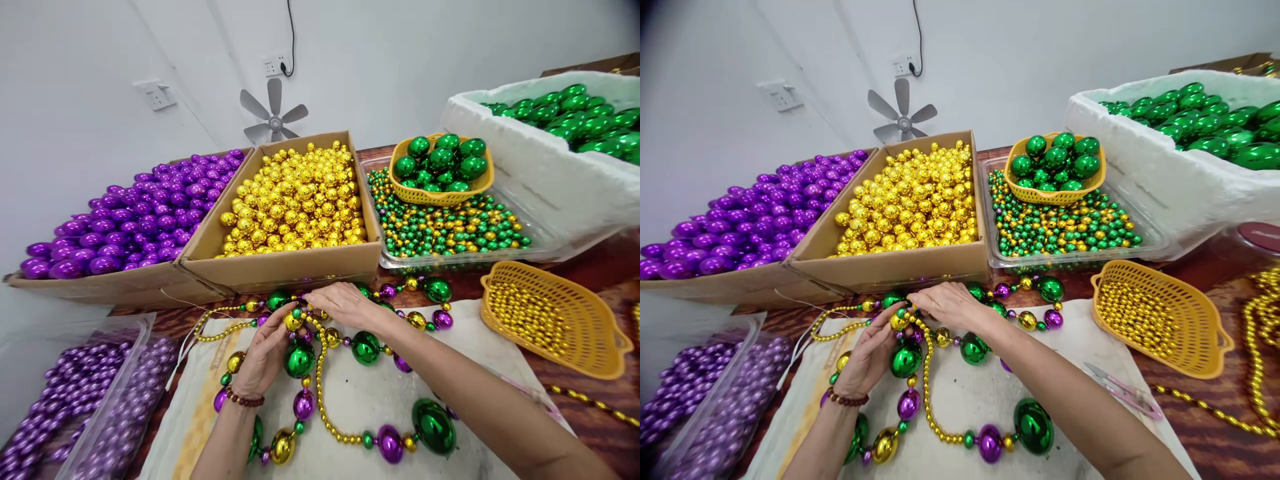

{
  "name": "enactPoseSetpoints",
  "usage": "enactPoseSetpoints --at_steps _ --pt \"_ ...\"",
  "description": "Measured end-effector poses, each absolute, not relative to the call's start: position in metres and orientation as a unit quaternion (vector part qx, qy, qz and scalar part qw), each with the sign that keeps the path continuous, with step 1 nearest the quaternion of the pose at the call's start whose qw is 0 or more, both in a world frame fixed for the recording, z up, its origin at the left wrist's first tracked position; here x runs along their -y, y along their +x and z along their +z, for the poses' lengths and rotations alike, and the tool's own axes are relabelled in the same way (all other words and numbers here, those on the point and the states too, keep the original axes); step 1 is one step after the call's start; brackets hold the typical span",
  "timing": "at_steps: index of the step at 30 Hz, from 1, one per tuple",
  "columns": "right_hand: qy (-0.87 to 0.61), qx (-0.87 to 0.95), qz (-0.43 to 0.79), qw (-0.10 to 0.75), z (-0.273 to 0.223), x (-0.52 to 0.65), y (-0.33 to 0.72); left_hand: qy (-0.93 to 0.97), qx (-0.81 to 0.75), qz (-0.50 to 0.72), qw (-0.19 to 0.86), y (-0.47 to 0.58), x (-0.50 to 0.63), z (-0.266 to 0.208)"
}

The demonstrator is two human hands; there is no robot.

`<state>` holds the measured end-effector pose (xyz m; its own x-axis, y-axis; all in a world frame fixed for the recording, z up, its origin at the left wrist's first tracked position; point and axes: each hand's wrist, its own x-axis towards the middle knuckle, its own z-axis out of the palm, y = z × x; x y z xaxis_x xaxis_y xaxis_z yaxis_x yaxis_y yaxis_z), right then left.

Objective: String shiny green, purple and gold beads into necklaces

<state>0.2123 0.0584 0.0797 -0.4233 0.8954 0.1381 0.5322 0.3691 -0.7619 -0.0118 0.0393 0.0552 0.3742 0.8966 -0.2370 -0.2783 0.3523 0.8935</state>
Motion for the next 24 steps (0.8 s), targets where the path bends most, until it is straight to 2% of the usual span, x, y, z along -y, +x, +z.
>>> enactPoseSetpoints --at_steps 7,12,15,19,24 --pt "-0.519 0.73 0.331 0.298 0.088 -0.012 0.249 0.423 -0.404 0.403 0.704 -0.008 -0.035 0.062" --pt "-0.623 0.629 0.312 0.344 0.078 0.059 0.293 0.518 -0.438 0.38 0.629 -0.006 -0.02 0.082" --pt "-0.711 0.592 0.244 0.292 0.065 0.107 0.324 0.582 -0.488 0.347 0.55 -0.014 -0.006 0.096" --pt "-0.799 0.561 0.142 0.165 0.05 0.147 0.354 0.588 -0.537 0.307 0.521 -0.026 0.011 0.107" --pt "-0.818 0.543 0.137 0.128 0.033 0.143 0.361 0.617 -0.534 0.302 0.492 -0.025 0.027 0.119"
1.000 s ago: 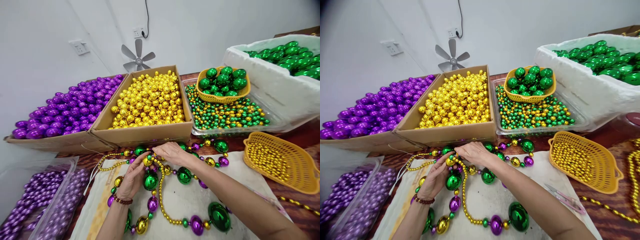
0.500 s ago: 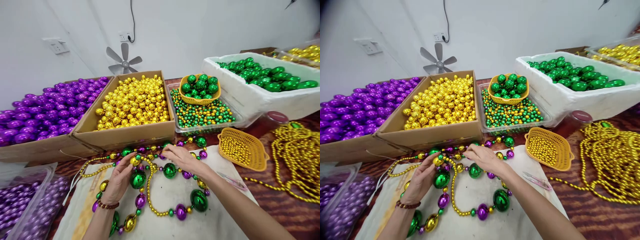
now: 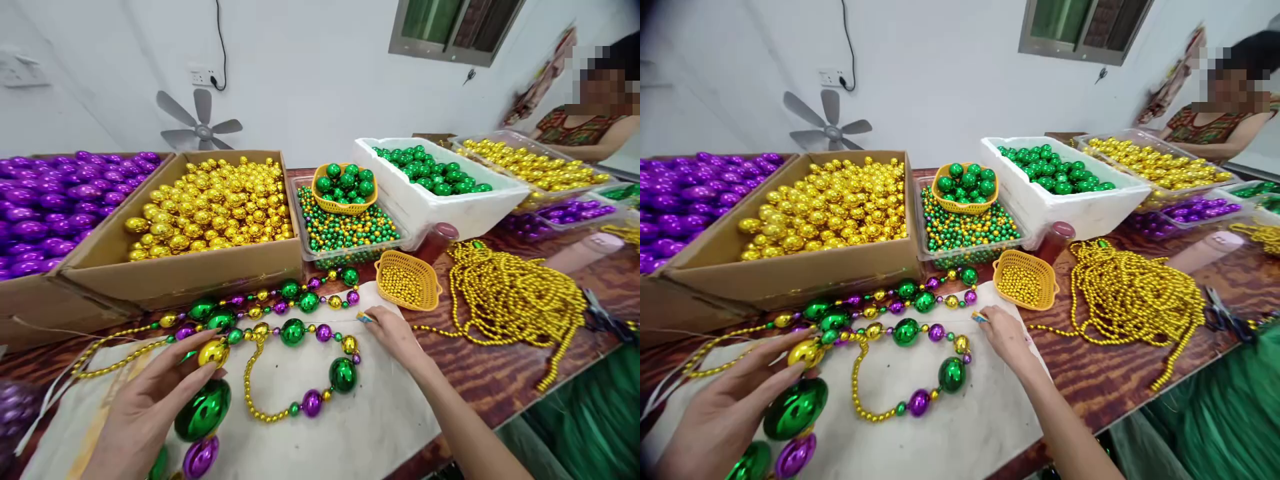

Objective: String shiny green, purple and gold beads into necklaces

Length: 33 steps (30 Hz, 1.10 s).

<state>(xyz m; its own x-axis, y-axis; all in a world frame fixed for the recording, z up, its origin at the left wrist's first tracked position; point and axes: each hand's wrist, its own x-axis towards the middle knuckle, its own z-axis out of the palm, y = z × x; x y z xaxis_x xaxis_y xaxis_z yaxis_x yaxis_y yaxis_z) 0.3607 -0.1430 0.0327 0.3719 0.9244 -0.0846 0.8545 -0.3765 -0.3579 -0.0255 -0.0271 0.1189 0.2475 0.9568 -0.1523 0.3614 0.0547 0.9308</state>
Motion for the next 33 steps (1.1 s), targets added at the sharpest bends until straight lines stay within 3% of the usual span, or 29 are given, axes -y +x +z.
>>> enactPoseSetpoints --at_steps 6,11,14,18,20,25,30,33 --pt "-0.816 0.546 0.12 0.15 0.047 0.138 0.346 0.622 -0.498 0.338 0.501 -0.02 0.048 0.148" --pt "-0.698 0.656 0.175 0.228 0.081 0.137 0.28 0.614 -0.465 0.364 0.524 -0.028 0.065 0.173" --pt "-0.583 0.717 0.272 0.267 0.09 0.126 0.217 0.619 -0.45 0.392 0.511 -0.038 0.078 0.189" --pt "-0.43 0.678 0.5 0.324 0.094 0.116 0.156 0.605 -0.44 0.462 0.476 -0.066 0.093 0.208" --pt "-0.407 0.669 0.532 0.323 0.11 0.118 0.15 0.595 -0.433 0.492 0.466 -0.085 0.096 0.214" --pt "-0.401 0.664 0.484 0.406 0.236 0.133 0.182 0.603 -0.371 0.55 0.443 -0.112 0.092 0.237" --pt "-0.377 0.764 0.216 0.476 0.405 0.137 0.181 0.704 -0.27 0.545 0.367 -0.089 0.078 0.269" --pt "-0.364 0.769 0.105 0.514 0.478 0.129 0.162 0.723 -0.264 0.564 0.299 -0.078 0.063 0.266"
